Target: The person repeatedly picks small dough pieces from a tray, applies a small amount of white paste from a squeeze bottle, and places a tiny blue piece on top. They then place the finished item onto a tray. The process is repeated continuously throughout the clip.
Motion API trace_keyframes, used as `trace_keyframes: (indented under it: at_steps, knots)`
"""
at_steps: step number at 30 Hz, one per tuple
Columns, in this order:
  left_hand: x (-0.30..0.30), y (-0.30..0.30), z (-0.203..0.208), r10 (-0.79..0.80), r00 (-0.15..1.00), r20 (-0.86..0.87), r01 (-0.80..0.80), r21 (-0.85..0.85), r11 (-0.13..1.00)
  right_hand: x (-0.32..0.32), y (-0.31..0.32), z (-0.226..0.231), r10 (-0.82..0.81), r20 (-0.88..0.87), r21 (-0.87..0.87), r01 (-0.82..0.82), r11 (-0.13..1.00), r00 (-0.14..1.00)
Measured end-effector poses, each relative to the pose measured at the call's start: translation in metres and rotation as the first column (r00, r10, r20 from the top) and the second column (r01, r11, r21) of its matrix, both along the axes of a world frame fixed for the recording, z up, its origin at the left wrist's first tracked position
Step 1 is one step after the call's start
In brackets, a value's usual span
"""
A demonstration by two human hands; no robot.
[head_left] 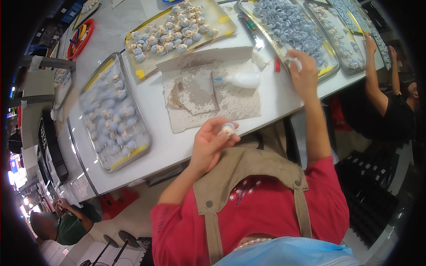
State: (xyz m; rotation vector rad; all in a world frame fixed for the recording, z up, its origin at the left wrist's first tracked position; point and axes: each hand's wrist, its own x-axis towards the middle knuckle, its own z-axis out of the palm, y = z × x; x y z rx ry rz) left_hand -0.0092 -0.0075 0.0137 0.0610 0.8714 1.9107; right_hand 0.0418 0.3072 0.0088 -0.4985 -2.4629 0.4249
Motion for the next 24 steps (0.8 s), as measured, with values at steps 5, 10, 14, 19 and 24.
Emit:
trace_keyframes:
  at_steps: [5, 10, 14, 19, 24]
  knots:
    - [0.004, 0.009, 0.002, -0.037, 0.999, -0.040, 0.036, -0.040, 0.999, -0.002, 0.031, 0.005, 0.172, 0.141, 0.061, -0.182, 0.981, 0.975]
    - [0.009, 0.016, -0.002, 0.031, 0.996, -0.089, -0.042, -0.117, 0.992, -0.003, 0.005, 0.013, 0.158, -0.026, -0.207, -0.160, 0.965, 0.987]
    - [0.009, 0.021, -0.001, 0.082, 0.991, -0.110, -0.098, -0.150, 0.984, 0.007, -0.059, 0.021, 0.301, -0.213, -0.455, -0.367, 0.812, 0.930]
    - [0.010, 0.022, -0.003, 0.157, 0.982, -0.103, -0.169, -0.116, 0.979, 0.018, -0.126, 0.030, 0.434, -0.250, -0.566, -0.494, 0.659, 0.866]
    - [0.010, 0.019, -0.003, 0.150, 0.987, -0.055, -0.150, 0.000, 0.989, 0.018, -0.140, 0.030, 0.520, -0.114, -0.559, -0.488, 0.671, 0.846]
